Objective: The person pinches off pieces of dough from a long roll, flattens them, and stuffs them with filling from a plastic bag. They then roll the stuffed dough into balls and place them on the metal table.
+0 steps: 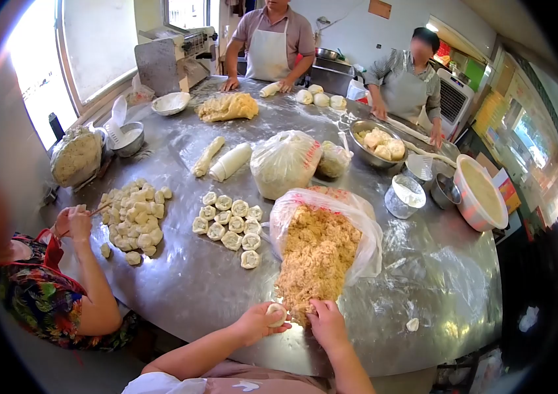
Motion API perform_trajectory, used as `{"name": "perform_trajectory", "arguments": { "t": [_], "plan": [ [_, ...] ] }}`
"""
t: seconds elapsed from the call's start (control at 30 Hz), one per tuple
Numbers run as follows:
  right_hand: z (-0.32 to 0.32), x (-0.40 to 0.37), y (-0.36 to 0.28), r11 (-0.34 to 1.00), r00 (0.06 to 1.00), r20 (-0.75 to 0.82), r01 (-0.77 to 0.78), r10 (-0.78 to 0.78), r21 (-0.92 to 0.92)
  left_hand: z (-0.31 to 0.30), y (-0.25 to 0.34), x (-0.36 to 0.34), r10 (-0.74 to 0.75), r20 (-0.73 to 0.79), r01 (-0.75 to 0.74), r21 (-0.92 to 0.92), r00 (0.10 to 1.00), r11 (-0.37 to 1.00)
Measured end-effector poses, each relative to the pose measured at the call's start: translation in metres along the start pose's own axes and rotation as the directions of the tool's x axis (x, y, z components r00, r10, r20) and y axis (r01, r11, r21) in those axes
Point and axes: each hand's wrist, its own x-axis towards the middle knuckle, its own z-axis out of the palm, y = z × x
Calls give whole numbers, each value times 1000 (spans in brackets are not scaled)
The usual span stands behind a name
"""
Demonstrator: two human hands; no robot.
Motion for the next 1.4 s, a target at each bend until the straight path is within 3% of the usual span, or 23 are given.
{"name": "perform_trajectory", "arguments": {
  "t": [0.2,0.3,0.4,0.5,0.6,0.7,0.9,1.0,1.1,1.3,1.4],
  "plan": [
    [-12,7,-6,996,997,26,-80,79,35,5,-11,0,67,15,-67,-34,998,997],
    [-25,16,-21,978,992,-99,-54,75,201,7,-9,-2,68,67,-59,-126,995,990],
    [-30,22,-21,985,993,-73,-79,91,153,8,-8,-2,40,115,-21,-162,993,987],
    [-18,24,-7,996,994,-111,13,-3,87,7,-13,3,-8,63,15,-113,998,993],
    [-25,21,-16,959,985,-37,-156,169,236,7,-13,2,-22,43,24,-49,999,999],
    [-22,20,-11,959,987,-45,-138,154,247,-1,-18,6,-1,83,9,-94,997,996],
    [-18,20,-11,979,991,-21,-129,134,160,2,-31,17,86,137,-75,-80,987,994],
    [-7,20,-3,999,996,-84,-20,23,40,7,-22,12,63,94,-57,-70,994,996],
    [-4,21,-5,1000,996,-88,-24,23,-2,4,-26,11,63,109,-60,-24,992,998],
    [-8,22,-23,993,995,-50,-80,84,84,-1,-37,12,14,115,-18,35,993,999],
    [2,21,-8,999,996,-94,14,-9,44,1,-36,8,32,130,-29,-22,991,999]
  ]
}}
